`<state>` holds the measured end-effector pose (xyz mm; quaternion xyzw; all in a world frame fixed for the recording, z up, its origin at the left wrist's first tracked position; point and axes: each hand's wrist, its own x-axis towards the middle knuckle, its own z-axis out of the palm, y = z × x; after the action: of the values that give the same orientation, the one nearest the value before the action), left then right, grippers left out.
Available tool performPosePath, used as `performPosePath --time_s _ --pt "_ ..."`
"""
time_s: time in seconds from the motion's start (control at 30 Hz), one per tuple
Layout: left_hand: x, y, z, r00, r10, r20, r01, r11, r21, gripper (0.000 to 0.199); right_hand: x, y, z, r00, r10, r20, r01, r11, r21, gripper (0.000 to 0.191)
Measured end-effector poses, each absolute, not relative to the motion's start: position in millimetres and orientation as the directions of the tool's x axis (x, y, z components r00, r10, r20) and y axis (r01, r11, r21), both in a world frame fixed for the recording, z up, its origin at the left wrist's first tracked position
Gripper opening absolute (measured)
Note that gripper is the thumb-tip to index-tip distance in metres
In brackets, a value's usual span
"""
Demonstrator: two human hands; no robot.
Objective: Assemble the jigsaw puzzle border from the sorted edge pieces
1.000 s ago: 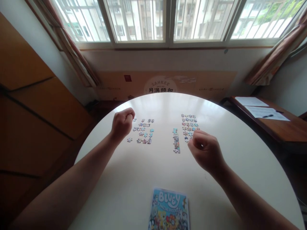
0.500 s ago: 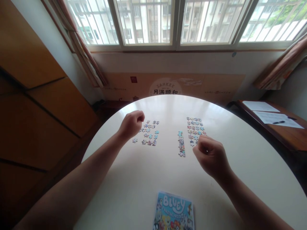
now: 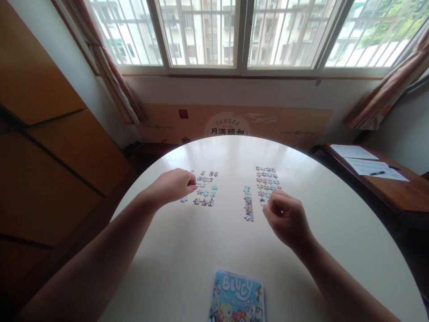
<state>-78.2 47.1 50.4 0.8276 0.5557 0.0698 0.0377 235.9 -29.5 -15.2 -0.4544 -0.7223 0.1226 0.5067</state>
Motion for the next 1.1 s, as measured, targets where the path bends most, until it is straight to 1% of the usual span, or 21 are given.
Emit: performPosePath --time_s 0.13,0.23,0.3,0.5,0.77,0.83,1.0,1.1 --pt "-70.7 48.0 49.5 0.342 0.934 0.100 0.917 -0.355 0.182 0.030 236.5 -28.4 -17.5 -0.081 0.787 0.612 0.536 0.552 -0.639 0.042" --pt "-71.1 50.9 48.4 0.305 0.942 0.143 0.911 -0.332 0.245 0.035 236.4 -28.0 -17.8 -0.080 0.784 0.615 0.536 0.554 -0.637 0.041" --pt "-72.1 53.5 46.8 0.278 0.940 0.201 0.907 -0.325 0.269 0.033 236.0 -28.2 -17.4 -0.083 0.779 0.622 0.534 0.561 -0.632 0.041" --pt "-72.7 60.7 39.9 0.190 0.908 0.372 0.928 -0.290 0.234 0.026 235.5 -28.5 -18.5 -0.093 0.780 0.619 0.511 0.571 -0.642 0.042" --pt "-72.7 65.9 33.7 0.098 0.863 0.496 0.906 -0.284 0.315 0.017 233.8 -28.7 -19.3 -0.099 0.772 0.628 0.508 0.581 -0.636 0.042" --pt "-73.9 67.7 30.8 0.090 0.840 0.535 0.892 -0.306 0.332 0.020 232.8 -29.3 -17.9 -0.100 0.769 0.632 0.511 0.585 -0.630 0.042" --pt "-84.4 81.4 18.5 0.043 0.747 0.664 0.860 -0.366 0.356 0.034 231.7 -29.2 -17.6 -0.107 0.761 0.640 0.512 0.594 -0.620 0.042" --pt "-92.7 92.5 9.1 -0.007 0.749 0.663 0.849 -0.346 0.399 0.036 232.7 -29.1 -19.3 -0.110 0.765 0.635 0.517 0.589 -0.621 0.042"
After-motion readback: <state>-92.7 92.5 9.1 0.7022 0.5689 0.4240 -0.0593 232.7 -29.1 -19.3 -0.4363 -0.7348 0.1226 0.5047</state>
